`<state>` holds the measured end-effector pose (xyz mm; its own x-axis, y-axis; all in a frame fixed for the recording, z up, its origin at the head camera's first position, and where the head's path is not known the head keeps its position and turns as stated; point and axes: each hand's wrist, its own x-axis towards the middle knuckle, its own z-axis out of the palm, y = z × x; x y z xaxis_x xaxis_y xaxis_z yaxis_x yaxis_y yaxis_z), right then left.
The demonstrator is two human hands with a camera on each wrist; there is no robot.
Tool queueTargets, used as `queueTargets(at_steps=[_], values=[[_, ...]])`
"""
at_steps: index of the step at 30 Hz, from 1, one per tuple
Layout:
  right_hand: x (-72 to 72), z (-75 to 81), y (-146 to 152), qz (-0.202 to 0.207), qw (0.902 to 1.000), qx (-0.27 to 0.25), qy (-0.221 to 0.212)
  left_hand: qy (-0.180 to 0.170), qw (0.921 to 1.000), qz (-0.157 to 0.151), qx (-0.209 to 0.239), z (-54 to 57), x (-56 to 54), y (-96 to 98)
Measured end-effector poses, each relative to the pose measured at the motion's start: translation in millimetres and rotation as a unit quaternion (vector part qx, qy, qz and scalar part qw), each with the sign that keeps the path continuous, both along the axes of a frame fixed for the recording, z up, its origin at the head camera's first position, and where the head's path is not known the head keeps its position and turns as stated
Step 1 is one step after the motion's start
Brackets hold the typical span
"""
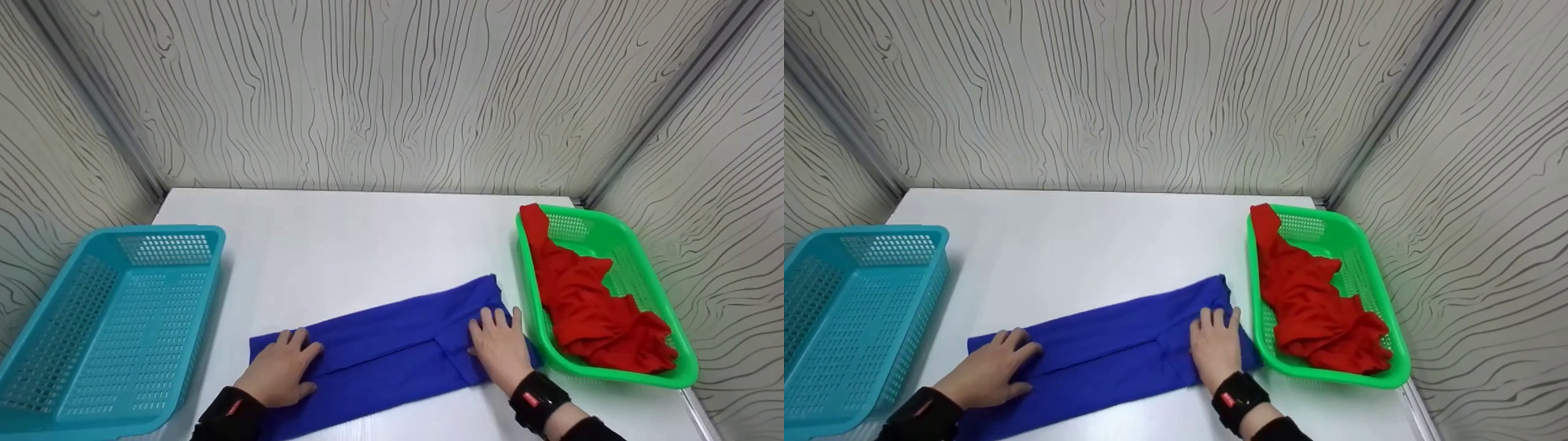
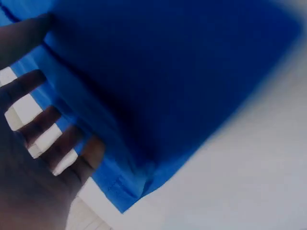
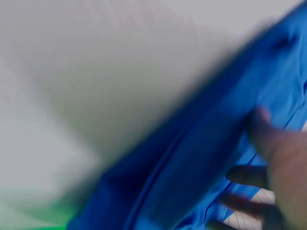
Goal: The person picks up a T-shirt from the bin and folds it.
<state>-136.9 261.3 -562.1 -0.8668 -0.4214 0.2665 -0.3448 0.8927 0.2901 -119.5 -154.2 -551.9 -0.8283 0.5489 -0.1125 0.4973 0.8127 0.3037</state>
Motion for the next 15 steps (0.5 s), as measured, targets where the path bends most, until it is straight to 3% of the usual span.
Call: queueTargets(at_steps=[3,5,7,11,15], values=[[-16.2,-7.8,-16,-0.029,0.998,-0.043,0.037,-0.013,0.9997,-0.022,-0.003,-2.3,1.7,6.2],[-27.8,-12.0,-26,-0.039,0.9954,-0.081,0.034,-0.021,0.9993,-0.031,-0.005,-4.4,3.7,11.3],[-38.2,-13.3,-37,-0.054,0.9916,-0.118,0.004,-0.021,0.9991,-0.037,-0.003,-6.1,5.9,16.3],[-52.5,-9.4,-64,-0.061,0.9761,-0.153,-0.142,-0.021,0.9987,-0.044,0.013,-7.1,12.0,28.8],[-56.6,-10.1,-89,-0.002,0.947,-0.145,-0.287,-0.052,0.9961,-0.064,0.031,-5.3,16.6,48.9]])
